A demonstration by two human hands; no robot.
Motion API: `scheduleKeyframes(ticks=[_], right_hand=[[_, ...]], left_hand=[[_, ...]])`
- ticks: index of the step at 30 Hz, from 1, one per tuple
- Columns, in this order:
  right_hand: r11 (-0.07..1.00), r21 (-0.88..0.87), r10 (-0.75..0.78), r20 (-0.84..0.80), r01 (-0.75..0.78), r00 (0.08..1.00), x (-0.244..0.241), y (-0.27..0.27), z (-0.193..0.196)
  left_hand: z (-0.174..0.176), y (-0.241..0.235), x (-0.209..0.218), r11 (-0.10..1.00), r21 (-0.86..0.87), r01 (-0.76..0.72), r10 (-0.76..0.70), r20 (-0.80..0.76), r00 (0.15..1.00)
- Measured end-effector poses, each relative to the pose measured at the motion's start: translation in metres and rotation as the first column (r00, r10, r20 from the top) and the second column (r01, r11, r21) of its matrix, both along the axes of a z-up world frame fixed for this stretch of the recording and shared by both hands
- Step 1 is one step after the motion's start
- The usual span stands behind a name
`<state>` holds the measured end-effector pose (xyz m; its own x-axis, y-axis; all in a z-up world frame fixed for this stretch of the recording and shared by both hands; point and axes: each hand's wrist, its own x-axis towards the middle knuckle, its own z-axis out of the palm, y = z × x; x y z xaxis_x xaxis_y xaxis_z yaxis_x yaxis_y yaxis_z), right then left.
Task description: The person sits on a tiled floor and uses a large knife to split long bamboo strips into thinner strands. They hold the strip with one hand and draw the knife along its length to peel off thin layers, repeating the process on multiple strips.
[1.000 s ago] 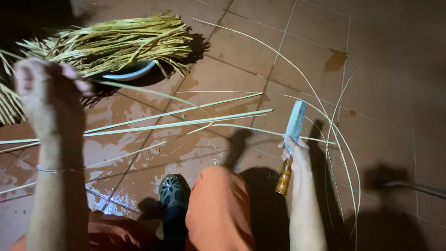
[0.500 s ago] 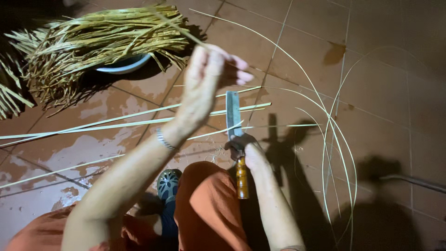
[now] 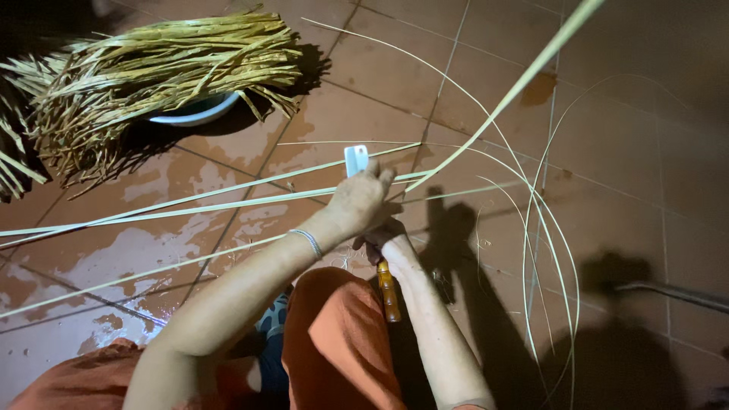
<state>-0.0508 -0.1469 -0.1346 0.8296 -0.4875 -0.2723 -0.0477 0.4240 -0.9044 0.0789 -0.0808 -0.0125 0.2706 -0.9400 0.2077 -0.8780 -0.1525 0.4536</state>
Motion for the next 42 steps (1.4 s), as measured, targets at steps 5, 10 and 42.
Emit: scheduleKeyframes(ticks=[5,10,42], right_hand=[[0.998,-0.058,0.014,-0.116,-0.021,0.993,0.002,0.003,0.001],[0.995,0.014,-0.097,-0.093,0.099,0.991,0.006,-0.009,0.022],[0.973,0.131,-0.193,0.027,0.188,0.981,-0.034,-0.097,0.039]], left_hand=[[-0.044,-0.006,0.008,0.998,-0.040,0.050,-0.047,0.074,0.996],[-0.037,0.027,0.034,0.954,-0.276,-0.113,0.029,-0.292,0.956],[0.054,0.232,0.118,0.423,-0.652,-0.629,-0.318,-0.757,0.570]])
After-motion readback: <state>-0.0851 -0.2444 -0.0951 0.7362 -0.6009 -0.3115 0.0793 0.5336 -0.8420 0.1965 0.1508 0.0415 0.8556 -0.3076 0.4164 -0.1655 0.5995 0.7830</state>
